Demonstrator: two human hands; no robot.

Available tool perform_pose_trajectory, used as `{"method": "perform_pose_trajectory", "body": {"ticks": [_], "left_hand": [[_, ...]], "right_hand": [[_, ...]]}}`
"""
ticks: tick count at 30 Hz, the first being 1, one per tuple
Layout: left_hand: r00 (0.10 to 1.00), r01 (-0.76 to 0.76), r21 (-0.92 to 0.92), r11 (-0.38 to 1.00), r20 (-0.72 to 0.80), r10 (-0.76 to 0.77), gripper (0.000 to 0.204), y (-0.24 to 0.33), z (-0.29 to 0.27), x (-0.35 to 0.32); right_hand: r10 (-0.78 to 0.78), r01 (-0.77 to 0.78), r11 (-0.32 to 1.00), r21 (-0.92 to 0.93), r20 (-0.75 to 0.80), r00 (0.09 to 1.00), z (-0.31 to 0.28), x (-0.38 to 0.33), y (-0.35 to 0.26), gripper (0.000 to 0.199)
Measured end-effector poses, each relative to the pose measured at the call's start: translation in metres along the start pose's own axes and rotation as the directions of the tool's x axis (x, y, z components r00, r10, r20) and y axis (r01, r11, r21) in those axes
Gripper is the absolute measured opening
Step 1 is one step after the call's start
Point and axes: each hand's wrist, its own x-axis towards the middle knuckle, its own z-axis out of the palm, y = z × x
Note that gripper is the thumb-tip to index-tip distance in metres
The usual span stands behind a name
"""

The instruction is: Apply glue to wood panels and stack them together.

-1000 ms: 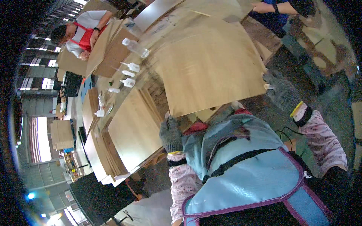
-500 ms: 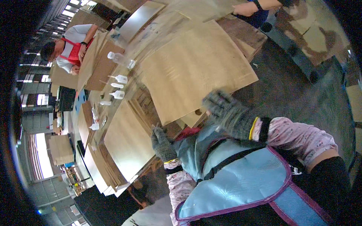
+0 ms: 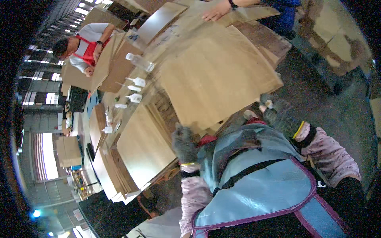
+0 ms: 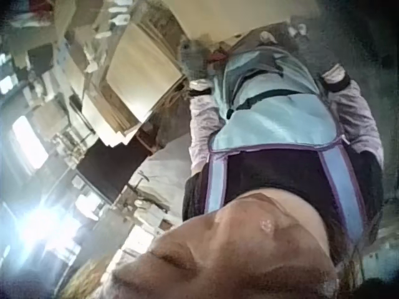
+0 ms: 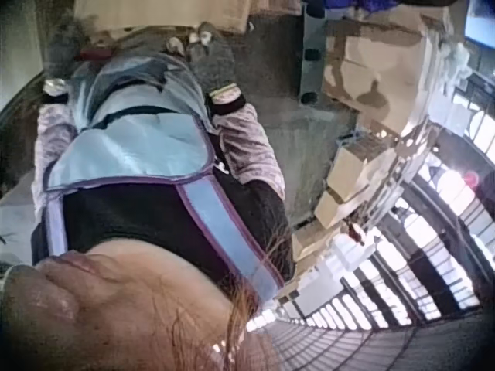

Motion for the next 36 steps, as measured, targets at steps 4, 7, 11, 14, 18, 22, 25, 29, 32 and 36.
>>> {"method": "perform_pose_trajectory", "body": {"ticks": [4,7,11,14,18,22,25,29,32,36], "left_hand": [[0.977,-0.198,0.261,0.945,0.127,0.170,0.019,0.030,0.012,-0.069],[0.926,-0.368,0.147,0.918,0.153,0.346,0.026,0.008,0.008,-0.102],[0.989,0.083,-0.062,0.995,0.128,-0.074,0.017,-0.009,-0.002,-0.097],[0.964,-0.065,-0.008,0.998,0.258,0.065,0.012,-0.017,0.004,-0.096],[0.892,-0.354,0.035,0.934,0.312,0.327,0.007,0.005,0.013,-0.079],[0.973,-0.220,0.435,0.873,0.161,0.165,0.027,0.025,-0.015,-0.003],[0.952,-0.083,0.643,0.761,-0.174,0.250,0.040,0.001,-0.017,0.059],[0.951,0.113,0.328,0.938,-0.310,-0.006,0.045,-0.002,-0.024,0.097],[0.958,-0.105,0.049,0.993,-0.264,0.114,0.044,0.006,-0.010,0.094],[0.984,-0.134,-0.089,0.987,-0.126,0.122,0.035,-0.007,-0.006,0.108]], "right_hand": [[-0.379,0.237,0.682,-0.692,-0.057,0.924,-0.033,0.029,0.002,0.016],[-0.484,0.261,0.668,-0.697,-0.140,0.864,-0.041,0.043,-0.015,0.017],[-0.544,0.368,0.530,-0.764,0.027,0.839,-0.036,0.034,-0.015,0.020],[-0.282,0.260,0.862,-0.435,0.016,0.959,0.004,0.012,-0.018,0.016],[-0.217,0.261,0.840,-0.475,0.145,0.965,0.035,-0.016,-0.018,0.016],[0.053,0.043,0.969,-0.244,0.374,0.926,0.042,-0.011,-0.025,0.020],[-0.050,0.192,0.923,-0.333,0.392,0.919,0.044,-0.009,-0.020,0.024],[-0.057,0.211,0.914,-0.348,0.405,0.913,0.047,-0.002,-0.013,0.027],[-0.044,0.192,0.922,-0.337,0.401,0.915,0.048,-0.001,-0.018,0.026],[-0.076,0.221,0.915,-0.337,0.393,0.917,0.046,0.000,-0.005,0.025]]}}
